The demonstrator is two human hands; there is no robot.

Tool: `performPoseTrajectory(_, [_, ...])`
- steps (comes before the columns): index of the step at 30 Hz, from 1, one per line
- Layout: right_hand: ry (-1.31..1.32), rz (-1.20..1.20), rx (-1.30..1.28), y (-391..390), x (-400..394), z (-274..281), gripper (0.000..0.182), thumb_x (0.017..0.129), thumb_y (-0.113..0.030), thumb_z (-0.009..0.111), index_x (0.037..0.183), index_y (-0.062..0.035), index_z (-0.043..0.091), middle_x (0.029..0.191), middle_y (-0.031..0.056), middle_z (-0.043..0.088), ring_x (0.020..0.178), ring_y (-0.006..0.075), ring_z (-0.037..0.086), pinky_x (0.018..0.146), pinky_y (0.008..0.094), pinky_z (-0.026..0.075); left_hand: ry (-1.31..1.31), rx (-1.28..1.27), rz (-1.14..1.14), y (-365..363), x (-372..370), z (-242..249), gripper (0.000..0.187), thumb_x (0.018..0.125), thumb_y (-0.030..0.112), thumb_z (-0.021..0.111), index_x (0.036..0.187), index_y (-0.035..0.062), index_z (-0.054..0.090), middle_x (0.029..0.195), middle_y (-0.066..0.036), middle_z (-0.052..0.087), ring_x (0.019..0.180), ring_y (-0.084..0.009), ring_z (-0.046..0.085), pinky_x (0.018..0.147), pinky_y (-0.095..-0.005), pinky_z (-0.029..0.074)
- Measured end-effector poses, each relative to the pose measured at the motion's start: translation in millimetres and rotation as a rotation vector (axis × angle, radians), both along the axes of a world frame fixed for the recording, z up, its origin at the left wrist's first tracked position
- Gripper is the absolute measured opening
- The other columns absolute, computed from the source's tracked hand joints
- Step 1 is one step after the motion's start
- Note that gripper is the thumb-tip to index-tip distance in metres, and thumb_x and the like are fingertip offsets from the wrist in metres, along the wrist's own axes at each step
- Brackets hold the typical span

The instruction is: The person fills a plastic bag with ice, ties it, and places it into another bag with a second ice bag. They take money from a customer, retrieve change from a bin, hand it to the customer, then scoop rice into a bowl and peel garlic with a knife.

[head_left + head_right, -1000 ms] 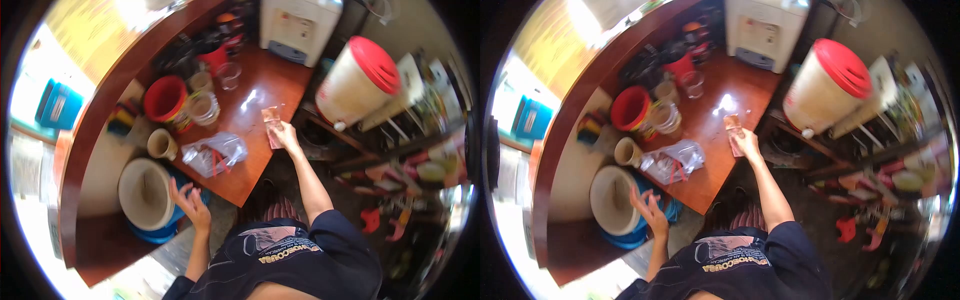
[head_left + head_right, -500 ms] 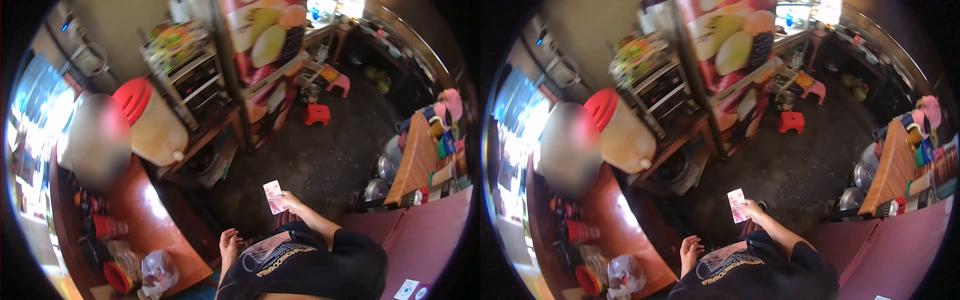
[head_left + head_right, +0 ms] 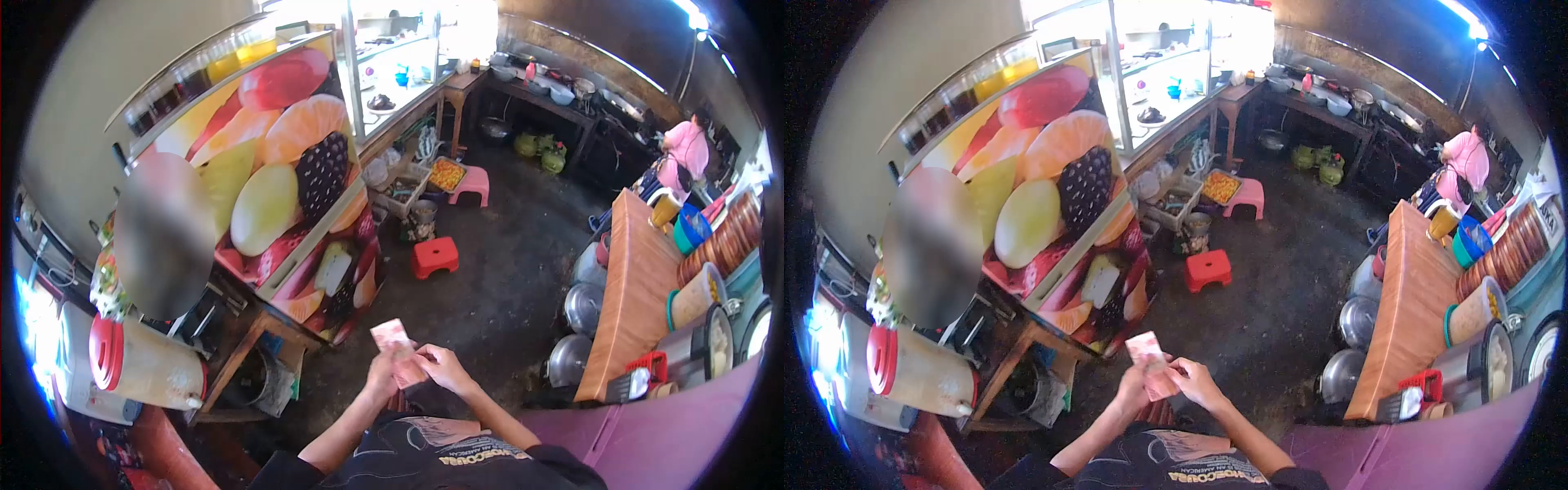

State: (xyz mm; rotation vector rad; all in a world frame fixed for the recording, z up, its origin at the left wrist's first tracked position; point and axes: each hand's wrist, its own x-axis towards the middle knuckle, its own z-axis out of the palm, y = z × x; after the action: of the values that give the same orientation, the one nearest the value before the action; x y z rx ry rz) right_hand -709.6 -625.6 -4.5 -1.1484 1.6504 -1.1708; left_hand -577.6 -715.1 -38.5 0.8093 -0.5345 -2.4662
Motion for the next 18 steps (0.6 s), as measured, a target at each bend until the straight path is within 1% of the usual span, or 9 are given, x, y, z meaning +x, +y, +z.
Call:
performPoseTrajectory(1, [0.007, -0.002, -0.008, -7.2, -17.8, 4.3, 0.022, 0.091, -0.019, 0.057, 0.100, 0.0009, 0.061, 0.084, 0.0074, 0.065, 0.074, 0.0090, 0.058, 0.067, 0.0250, 0.049, 0.021, -0.036, 0.068, -18.4, -12.3, 7.9, 0.046, 0.098, 0.036, 0.038, 0.114, -0.0060, 0.048, 0.100, -0.017, 0.061, 0.090, -0.0258, 0.062, 0.081, -0.0397, 0.051])
performPoseTrajectory(3, [-0.453, -0.072, 0.103, -21.6, -51.7, 2.0, 0.020, 0.092, -0.019, 0.055, 0.098, -0.0003, 0.061, 0.079, 0.0067, 0.063, 0.069, 0.0094, 0.058, 0.064, 0.0244, 0.049, -0.002, -0.145, 0.186, -60.8, -33.2, 21.0, 0.048, 0.096, 0.039, 0.042, 0.118, -0.0036, 0.045, 0.098, -0.016, 0.062, 0.087, -0.0255, 0.062, 0.078, -0.0393, 0.052])
performPoseTrajectory(5, [-0.458, -0.097, 0.094, -43.4, -87.9, -5.1, 0.022, 0.093, -0.019, 0.053, 0.098, 0.0001, 0.061, 0.078, 0.0067, 0.062, 0.067, 0.0116, 0.059, 0.063, 0.0254, 0.050, -0.027, -0.162, 0.253, -115.3, -40.1, 5.0, 0.050, 0.093, 0.042, 0.048, 0.118, -0.0004, 0.044, 0.095, -0.015, 0.063, 0.083, -0.0245, 0.063, 0.075, -0.0373, 0.052])
performPoseTrajectory(8, [-0.423, -0.030, 0.131, -86.5, -144.3, -5.8, 0.024, 0.094, -0.021, 0.052, 0.097, 0.0004, 0.062, 0.082, 0.0049, 0.062, 0.071, 0.0103, 0.058, 0.065, 0.0247, 0.049, -0.098, -0.239, 0.347, -195.7, -55.9, 7.6, 0.041, 0.091, 0.041, 0.052, 0.105, 0.0022, 0.051, 0.082, -0.011, 0.061, 0.071, -0.0203, 0.061, 0.064, -0.0320, 0.051])
performPoseTrajectory(9, [-0.412, 0.006, 0.123, -107.2, -167.4, -5.7, 0.023, 0.093, -0.021, 0.052, 0.097, -0.0009, 0.062, 0.082, 0.0041, 0.062, 0.071, 0.0098, 0.058, 0.065, 0.0245, 0.049, -0.106, -0.252, 0.394, -216.8, -69.7, 26.2, 0.038, 0.091, 0.039, 0.053, 0.101, 0.0027, 0.053, 0.078, -0.009, 0.060, 0.066, -0.0190, 0.059, 0.060, -0.0305, 0.049])
performPoseTrajectory(10, [-0.396, 0.019, 0.116, -130.3, -191.0, -4.9, 0.022, 0.093, -0.021, 0.052, 0.097, -0.0013, 0.062, 0.082, 0.0039, 0.062, 0.071, 0.0096, 0.058, 0.065, 0.0242, 0.049, -0.102, -0.183, 0.384, -234.7, -84.7, 47.4, 0.033, 0.092, 0.035, 0.052, 0.095, 0.0032, 0.055, 0.072, -0.007, 0.057, 0.062, -0.0173, 0.056, 0.055, -0.0288, 0.046])
performPoseTrajectory(13, [-0.301, -0.004, 0.124, -206.1, -258.5, 4.4, 0.020, 0.092, -0.020, 0.053, 0.096, -0.0028, 0.063, 0.081, 0.0028, 0.063, 0.071, 0.0086, 0.058, 0.066, 0.0229, 0.048, -0.012, -0.225, 0.399, -301.2, -141.8, 70.7, 0.028, 0.092, 0.035, 0.052, 0.095, 0.0072, 0.055, 0.070, -0.007, 0.056, 0.060, -0.0159, 0.056, 0.050, -0.0259, 0.045])
performPoseTrajectory(16, [-0.257, -0.028, 0.149, -278.5, -326.6, 33.4, 0.019, 0.092, -0.018, 0.054, 0.096, -0.0027, 0.064, 0.080, 0.0025, 0.063, 0.071, 0.0084, 0.058, 0.066, 0.0233, 0.049, 0.043, -0.295, 0.306, -362.2, -217.7, 122.8, 0.025, 0.091, 0.033, 0.055, 0.096, 0.0090, 0.054, 0.072, -0.006, 0.055, 0.058, -0.0137, 0.054, 0.047, -0.0280, 0.048])
performPoseTrajectory(18, [-0.189, -0.043, 0.028, -312.7, -359.5, 47.0, 0.017, 0.092, -0.015, 0.054, 0.097, -0.0023, 0.064, 0.081, 0.0033, 0.063, 0.071, 0.0086, 0.058, 0.066, 0.0237, 0.049, 0.104, -0.363, 0.226, -404.2, -267.8, 149.4, 0.022, 0.090, 0.030, 0.057, 0.097, 0.0092, 0.053, 0.073, -0.005, 0.054, 0.057, -0.0118, 0.053, 0.046, -0.0317, 0.051])
